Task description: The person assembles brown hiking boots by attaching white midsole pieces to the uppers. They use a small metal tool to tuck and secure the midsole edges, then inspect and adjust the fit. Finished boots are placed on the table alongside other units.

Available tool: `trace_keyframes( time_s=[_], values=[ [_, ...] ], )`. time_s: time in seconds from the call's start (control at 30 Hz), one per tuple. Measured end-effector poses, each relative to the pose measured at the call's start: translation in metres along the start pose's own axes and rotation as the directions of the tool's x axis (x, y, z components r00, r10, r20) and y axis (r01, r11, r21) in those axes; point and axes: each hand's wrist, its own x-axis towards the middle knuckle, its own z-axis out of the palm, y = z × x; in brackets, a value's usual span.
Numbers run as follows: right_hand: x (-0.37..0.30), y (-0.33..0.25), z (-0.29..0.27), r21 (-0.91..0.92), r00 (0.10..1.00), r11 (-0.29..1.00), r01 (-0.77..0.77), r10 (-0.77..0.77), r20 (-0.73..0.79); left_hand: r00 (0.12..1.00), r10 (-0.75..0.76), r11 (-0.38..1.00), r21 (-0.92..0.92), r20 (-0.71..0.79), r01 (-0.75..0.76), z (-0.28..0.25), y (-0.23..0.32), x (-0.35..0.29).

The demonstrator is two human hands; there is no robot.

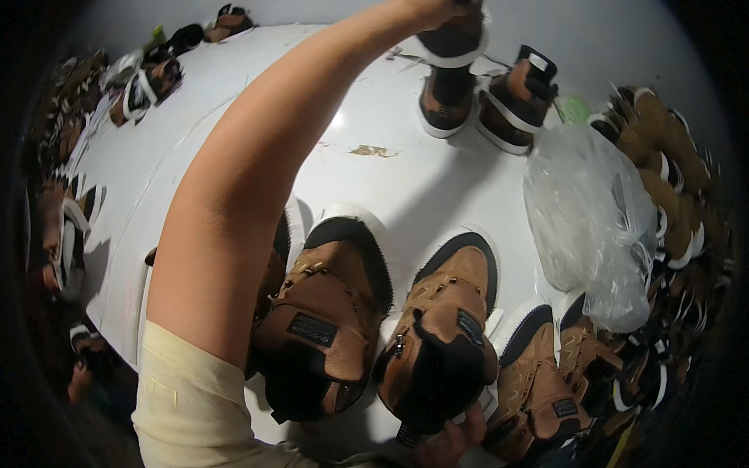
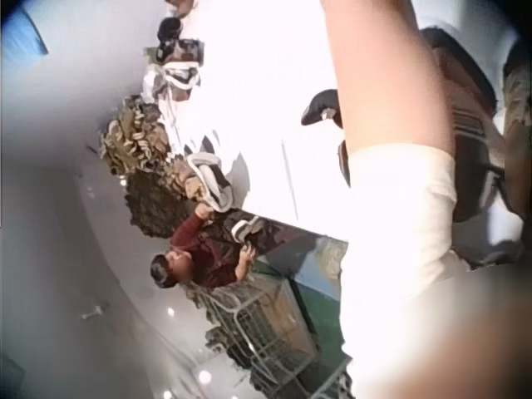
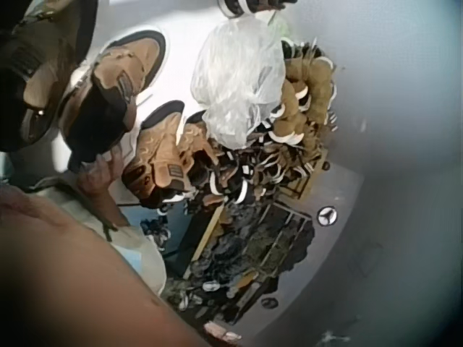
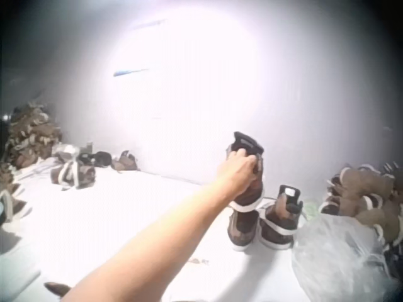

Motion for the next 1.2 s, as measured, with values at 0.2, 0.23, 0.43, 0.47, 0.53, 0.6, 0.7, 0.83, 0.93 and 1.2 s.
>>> trace_keyframes(
  time_s=[0.2,0.23,0.43,0.47,0.53,0.6,0.7,0.83,0.93,1.2],
  values=[
    [0.006,-0.008,-0.002,-0.098,0.997,0.995,0.004,0.003,0.072,0.996,0.009,0.993,0.118,0.086,-0.019,0.012,0.000,0.009],
    [0.009,-0.009,-0.004,-0.127,0.994,0.992,0.012,0.002,0.110,0.995,-0.015,0.993,0.119,0.098,0.004,0.021,0.000,0.008],
    [0.018,-0.014,-0.013,-0.102,0.979,0.995,-0.015,0.036,0.199,0.975,-0.003,0.978,0.205,0.221,-0.044,0.053,-0.055,0.005],
    [0.018,-0.015,-0.014,-0.113,0.977,0.993,-0.028,0.051,0.207,0.967,-0.032,0.982,0.187,0.253,-0.017,0.062,-0.046,0.002],
    [0.016,-0.017,-0.011,-0.123,0.977,0.991,-0.055,0.079,0.198,0.943,-0.091,0.986,0.164,0.321,0.039,0.077,-0.031,-0.009],
    [0.016,-0.019,-0.009,-0.115,0.981,0.991,-0.062,0.082,0.174,0.941,-0.089,0.989,0.137,0.326,0.046,0.078,-0.027,-0.011],
    [0.013,-0.017,-0.012,-0.123,0.975,0.991,-0.055,0.080,0.206,0.924,-0.011,0.992,0.117,0.383,-0.037,0.076,-0.025,-0.012],
    [0.012,-0.016,-0.011,-0.109,0.977,0.992,-0.062,0.083,0.197,0.866,0.007,0.993,0.100,0.501,-0.066,0.076,-0.019,-0.009],
    [0.011,-0.014,-0.011,-0.098,0.977,0.994,-0.047,0.066,0.202,0.850,0.031,0.994,0.070,0.526,-0.079,0.080,-0.032,-0.010],
    [0.012,-0.020,-0.007,-0.053,0.986,0.995,-0.089,0.096,0.137,0.750,-0.003,0.970,0.184,0.662,-0.158,0.094,-0.035,-0.008]
  ],
)
